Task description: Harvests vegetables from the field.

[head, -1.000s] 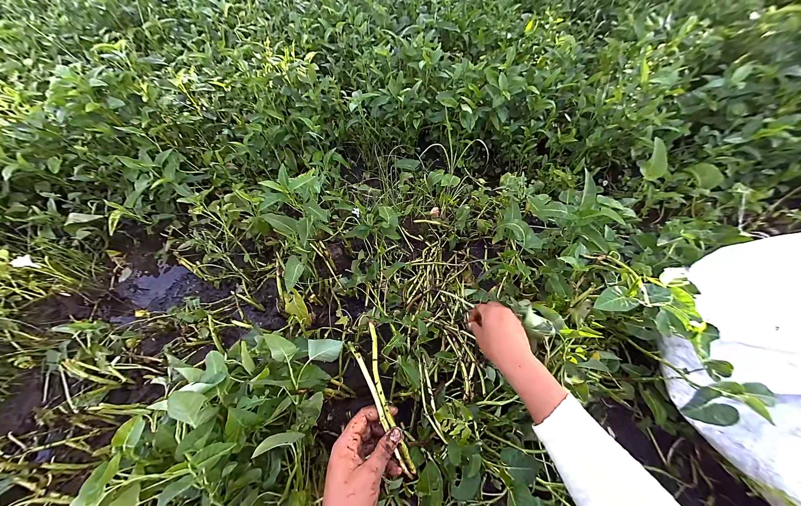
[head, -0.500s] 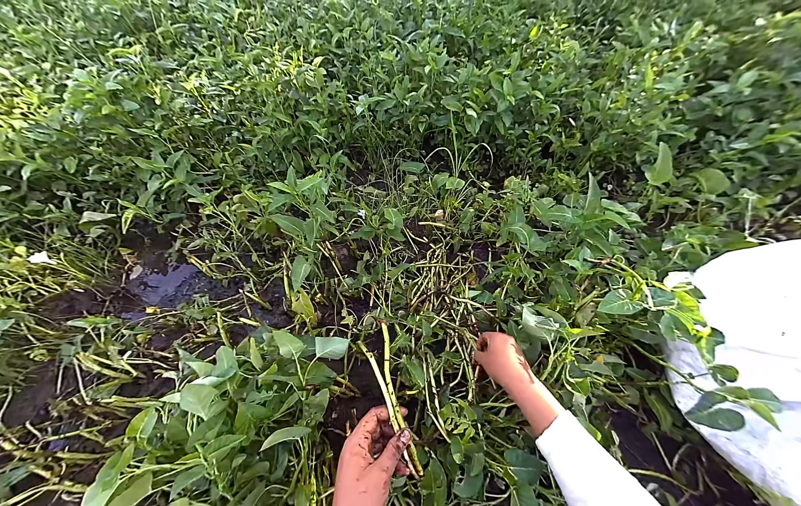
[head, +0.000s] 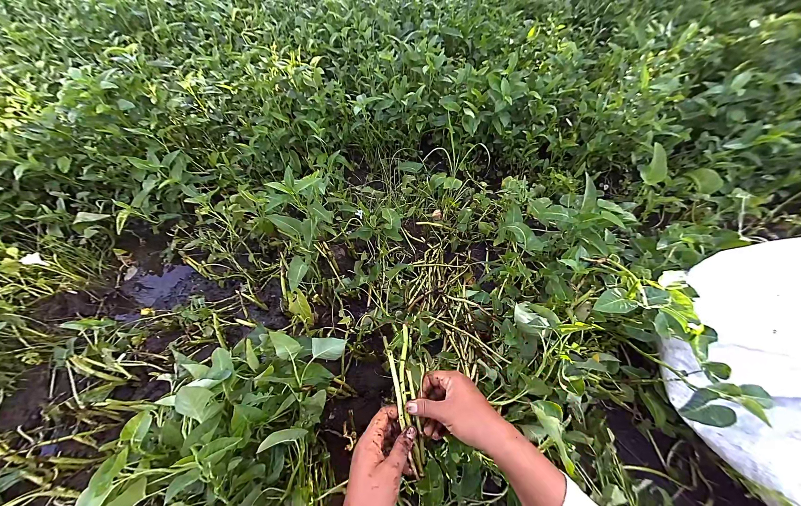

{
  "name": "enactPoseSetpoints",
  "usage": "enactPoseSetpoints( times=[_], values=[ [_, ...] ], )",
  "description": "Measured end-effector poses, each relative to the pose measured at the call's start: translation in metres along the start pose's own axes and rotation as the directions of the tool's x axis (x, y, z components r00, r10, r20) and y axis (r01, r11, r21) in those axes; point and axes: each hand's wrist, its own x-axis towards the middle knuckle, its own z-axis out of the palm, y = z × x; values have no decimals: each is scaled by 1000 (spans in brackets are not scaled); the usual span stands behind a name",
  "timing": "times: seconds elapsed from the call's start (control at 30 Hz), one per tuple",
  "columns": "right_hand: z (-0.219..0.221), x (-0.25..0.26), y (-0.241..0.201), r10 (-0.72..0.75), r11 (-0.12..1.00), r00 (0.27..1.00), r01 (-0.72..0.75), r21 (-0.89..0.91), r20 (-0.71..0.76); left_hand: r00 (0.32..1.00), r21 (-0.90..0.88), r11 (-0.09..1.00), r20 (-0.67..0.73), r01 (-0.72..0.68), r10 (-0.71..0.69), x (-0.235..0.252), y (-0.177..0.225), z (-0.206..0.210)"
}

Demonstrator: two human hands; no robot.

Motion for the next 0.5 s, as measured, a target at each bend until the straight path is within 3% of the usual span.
enactPoseSetpoints(
  times=[0.1, 0.17, 0.3, 0.4, 0.5],
  values=[
    [4, 2, 2, -23, 999, 999, 24, -25, 24, 999, -71, 996, 8, 48, -47, -2, 1, 1],
    [-10, 8, -7, -32, 982, 999, 38, -184, 32, 997, -98, 993, -5, 70, -71, -2, 2, 0],
    [-69, 45, -28, -20, 719, 976, -136, -681, -216, 992, -90, 989, -34, 114, -118, -4, 2, -8],
    [-104, 82, -23, -83, 612, 878, -327, -720, -471, 991, -58, 990, -32, 128, -130, -6, 1, -13],
    [-110, 97, -18, 63, 586, 828, -483, -650, -558, 985, -20, 985, -15, 173, -173, -12, 1, -14]
  ],
)
